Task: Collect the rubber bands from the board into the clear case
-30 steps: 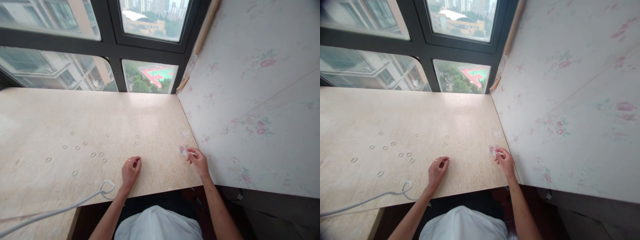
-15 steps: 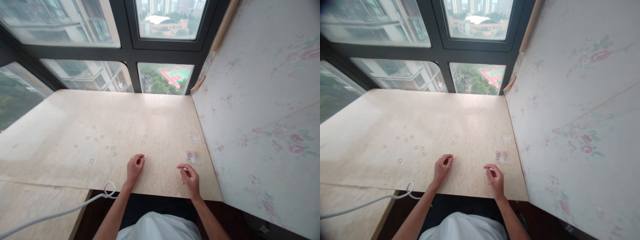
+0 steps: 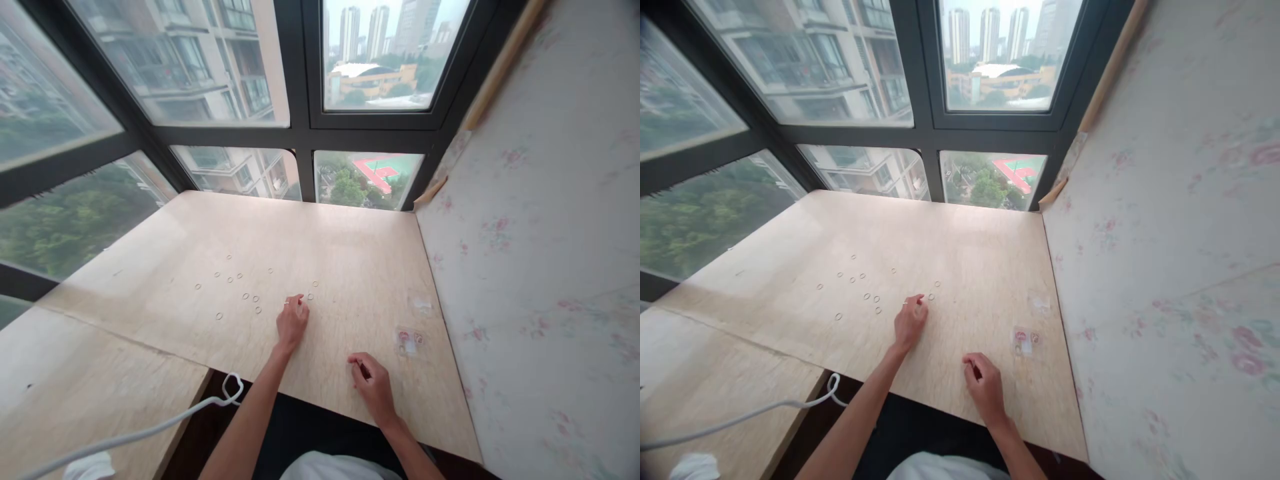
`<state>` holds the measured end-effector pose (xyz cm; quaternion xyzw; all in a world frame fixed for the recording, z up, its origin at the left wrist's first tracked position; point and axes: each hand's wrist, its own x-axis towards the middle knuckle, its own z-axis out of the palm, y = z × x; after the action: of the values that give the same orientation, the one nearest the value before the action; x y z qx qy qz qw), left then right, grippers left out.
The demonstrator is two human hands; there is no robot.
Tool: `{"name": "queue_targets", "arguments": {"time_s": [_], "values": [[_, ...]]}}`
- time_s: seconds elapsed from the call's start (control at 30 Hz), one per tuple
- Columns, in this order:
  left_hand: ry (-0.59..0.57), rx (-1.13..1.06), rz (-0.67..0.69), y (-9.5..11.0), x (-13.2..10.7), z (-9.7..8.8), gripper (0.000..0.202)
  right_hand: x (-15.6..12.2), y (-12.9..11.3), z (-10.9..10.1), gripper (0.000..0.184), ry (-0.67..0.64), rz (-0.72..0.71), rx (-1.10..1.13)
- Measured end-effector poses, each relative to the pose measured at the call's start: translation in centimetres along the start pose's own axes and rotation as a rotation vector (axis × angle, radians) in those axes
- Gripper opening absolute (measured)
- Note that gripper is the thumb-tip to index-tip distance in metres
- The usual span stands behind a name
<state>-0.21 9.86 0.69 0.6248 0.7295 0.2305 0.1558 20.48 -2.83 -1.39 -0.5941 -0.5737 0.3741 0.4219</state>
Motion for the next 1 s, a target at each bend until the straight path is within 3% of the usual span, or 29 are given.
{"name": "queue_targets", "arguments": {"time_s": [0.2,0.5,0.7,0.9,1.0], "values": [[-0.306,0.146,0.139,1.0,4.4,-0.7,0.025,0.2,-0.8,0.0,0.02,0.009,-0.051,-0.06],[-0.46,0.164,0.29,1.8,5.7,-1.7,0.007,0.4,-1.5,0.0,0.019,0.031,-0.108,-0.095],[-0.494,-0.02,0.384,4.2,3.6,-0.4,0.008,0.4,-1.9,0.0,0.018,0.042,-0.106,-0.105],[-0.665,-0.36,0.397,9.4,-1.2,2.3,0.02,0.4,-2.0,-0.1,0.021,0.038,-0.108,-0.108],[-0.666,-0.428,0.48,12.3,-3.4,3.3,0.015,0.3,-1.8,0.1,0.022,0.051,-0.132,-0.166]]}}
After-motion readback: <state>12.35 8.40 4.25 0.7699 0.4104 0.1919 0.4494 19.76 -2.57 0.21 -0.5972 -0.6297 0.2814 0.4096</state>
